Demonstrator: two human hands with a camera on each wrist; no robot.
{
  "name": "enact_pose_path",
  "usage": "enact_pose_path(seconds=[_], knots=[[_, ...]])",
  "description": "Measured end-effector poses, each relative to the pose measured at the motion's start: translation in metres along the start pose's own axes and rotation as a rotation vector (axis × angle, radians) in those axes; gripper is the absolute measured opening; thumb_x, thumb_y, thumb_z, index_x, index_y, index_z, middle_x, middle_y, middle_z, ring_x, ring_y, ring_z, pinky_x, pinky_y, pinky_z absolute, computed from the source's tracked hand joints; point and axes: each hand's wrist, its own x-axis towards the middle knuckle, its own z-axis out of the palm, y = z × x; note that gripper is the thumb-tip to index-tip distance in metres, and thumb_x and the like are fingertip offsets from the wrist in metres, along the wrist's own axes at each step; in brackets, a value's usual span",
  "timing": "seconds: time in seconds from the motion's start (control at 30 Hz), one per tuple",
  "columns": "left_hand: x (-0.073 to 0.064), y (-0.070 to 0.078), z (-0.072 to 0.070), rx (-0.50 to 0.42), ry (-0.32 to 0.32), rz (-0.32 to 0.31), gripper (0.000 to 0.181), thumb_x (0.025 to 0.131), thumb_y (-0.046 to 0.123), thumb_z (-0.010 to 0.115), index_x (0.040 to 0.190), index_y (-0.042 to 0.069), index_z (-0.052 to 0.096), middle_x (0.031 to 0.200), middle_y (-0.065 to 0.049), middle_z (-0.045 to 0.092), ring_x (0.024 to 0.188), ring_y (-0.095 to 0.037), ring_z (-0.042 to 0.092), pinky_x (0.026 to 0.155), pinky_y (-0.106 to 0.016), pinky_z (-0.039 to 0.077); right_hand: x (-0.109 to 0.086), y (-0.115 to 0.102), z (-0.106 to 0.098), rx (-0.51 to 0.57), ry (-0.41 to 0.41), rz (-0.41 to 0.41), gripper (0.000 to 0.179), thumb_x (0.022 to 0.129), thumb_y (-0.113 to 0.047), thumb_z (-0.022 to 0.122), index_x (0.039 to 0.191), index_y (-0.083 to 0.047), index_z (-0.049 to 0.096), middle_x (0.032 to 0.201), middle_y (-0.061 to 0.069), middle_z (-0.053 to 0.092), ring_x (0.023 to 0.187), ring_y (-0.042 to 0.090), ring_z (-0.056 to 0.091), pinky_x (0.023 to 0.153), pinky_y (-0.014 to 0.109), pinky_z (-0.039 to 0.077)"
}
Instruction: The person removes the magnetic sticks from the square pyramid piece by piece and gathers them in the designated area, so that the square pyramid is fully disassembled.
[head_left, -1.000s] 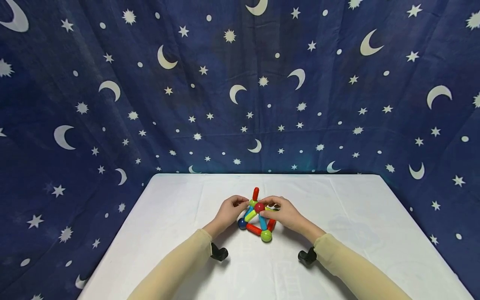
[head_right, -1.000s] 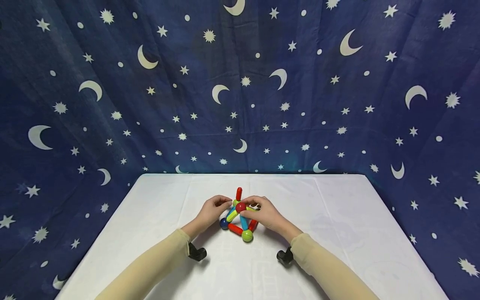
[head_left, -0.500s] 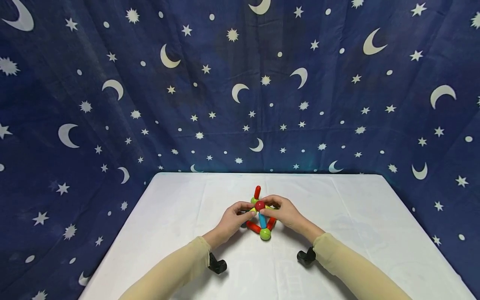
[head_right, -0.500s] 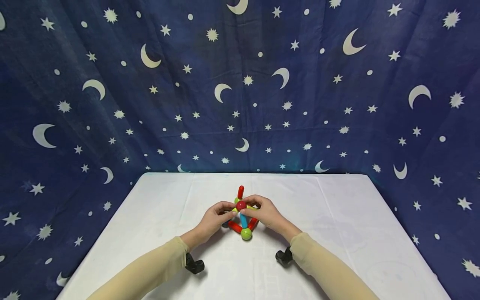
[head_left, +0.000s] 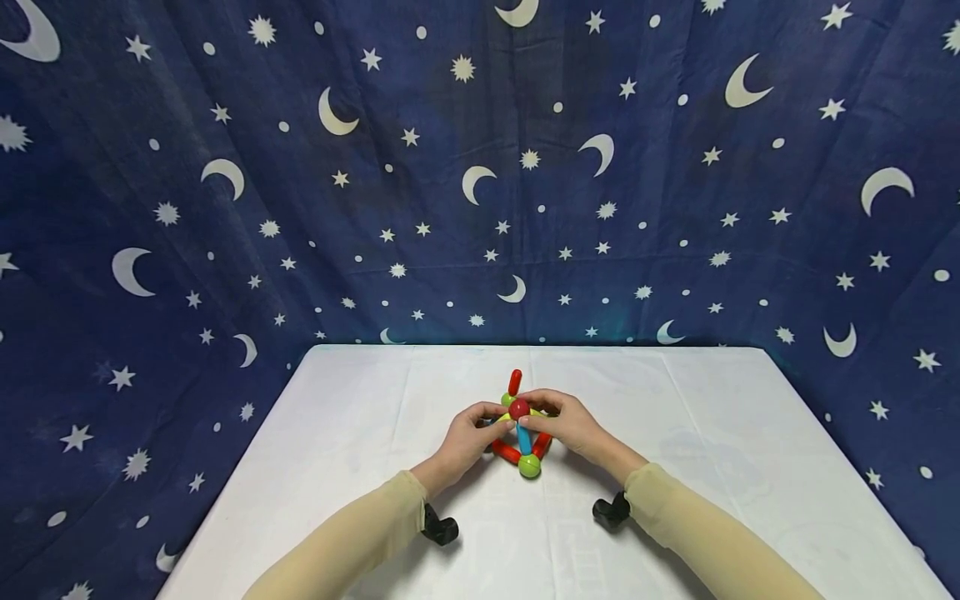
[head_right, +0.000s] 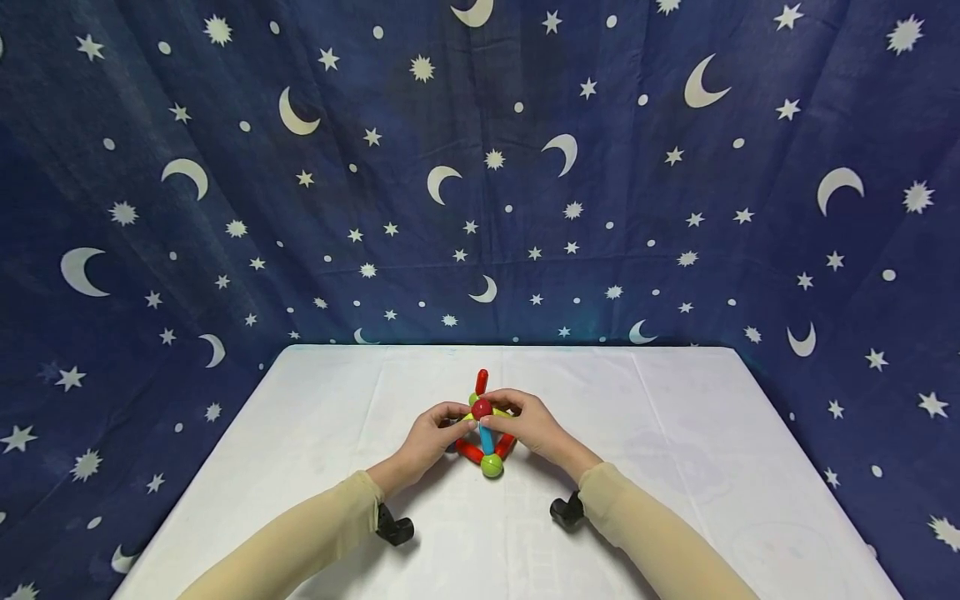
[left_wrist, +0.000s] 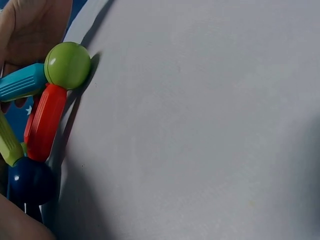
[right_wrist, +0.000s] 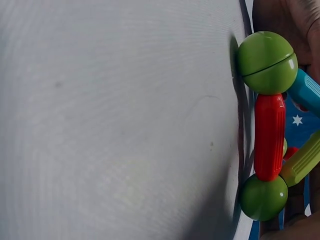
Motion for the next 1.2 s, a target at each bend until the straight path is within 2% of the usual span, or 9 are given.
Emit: enact_pose_path(seconds=[0.37,0.67,0.8,0.93,1.2], knots=[[0.001,0.003,0.0,0.076,0.02,-0.025,0.029,0.097,0.024,0.073,0.121,0.008,0.071,0.115,-0.005,0.064,0.089,-0.019,0.053,0.074,-0.037,0.05,0.001,0.001,0.001,0.001,-0.001,0.008,0.043,0.088,-0.035,0.083,0.125,-0.017,0.071,0.121,-0.001,0.069,0.114,0.023,0.058,0.101,0.045,0.044],[0.0,0.003,-0.008,0.053,0.011,0.014,0.03,0.095,0.033,0.075,0.12,0.015,0.074,0.119,-0.003,0.064,0.095,-0.02,0.058,0.079,-0.035,0.05,0.001,0.0,0.001,0.003,0.003,0.015,0.043,0.088,-0.036,0.083,0.125,-0.018,0.071,0.122,-0.002,0.069,0.117,0.024,0.058,0.104,0.05,0.043],[0.0,0.003,-0.016,0.088,0.027,0.025,0.03,0.093,0.038,0.076,0.116,0.019,0.076,0.12,-0.002,0.065,0.099,-0.022,0.057,0.082,-0.035,0.048,0.0,-0.001,0.0,-0.012,0.014,0.023,0.043,0.087,-0.036,0.083,0.125,-0.019,0.071,0.121,-0.002,0.069,0.117,0.024,0.058,0.105,0.051,0.043],[-0.001,0.003,-0.027,0.117,0.047,0.023,0.032,0.093,0.042,0.076,0.117,0.021,0.076,0.122,-0.001,0.064,0.101,-0.024,0.057,0.083,-0.037,0.047,0.001,-0.001,0.0,-0.029,0.019,0.027,0.044,0.087,-0.037,0.083,0.126,-0.019,0.071,0.12,-0.002,0.069,0.113,0.024,0.058,0.1,0.046,0.046],[-0.013,-0.001,-0.051,0.111,0.113,0.027,0.03,0.092,0.036,0.078,0.115,0.017,0.076,0.116,0.0,0.067,0.103,-0.025,0.056,0.084,-0.037,0.044,0.0,-0.002,0.001,-0.038,0.011,0.033,0.046,0.088,-0.036,0.082,0.128,-0.019,0.07,0.119,-0.001,0.068,0.111,0.024,0.057,0.095,0.039,0.049]])
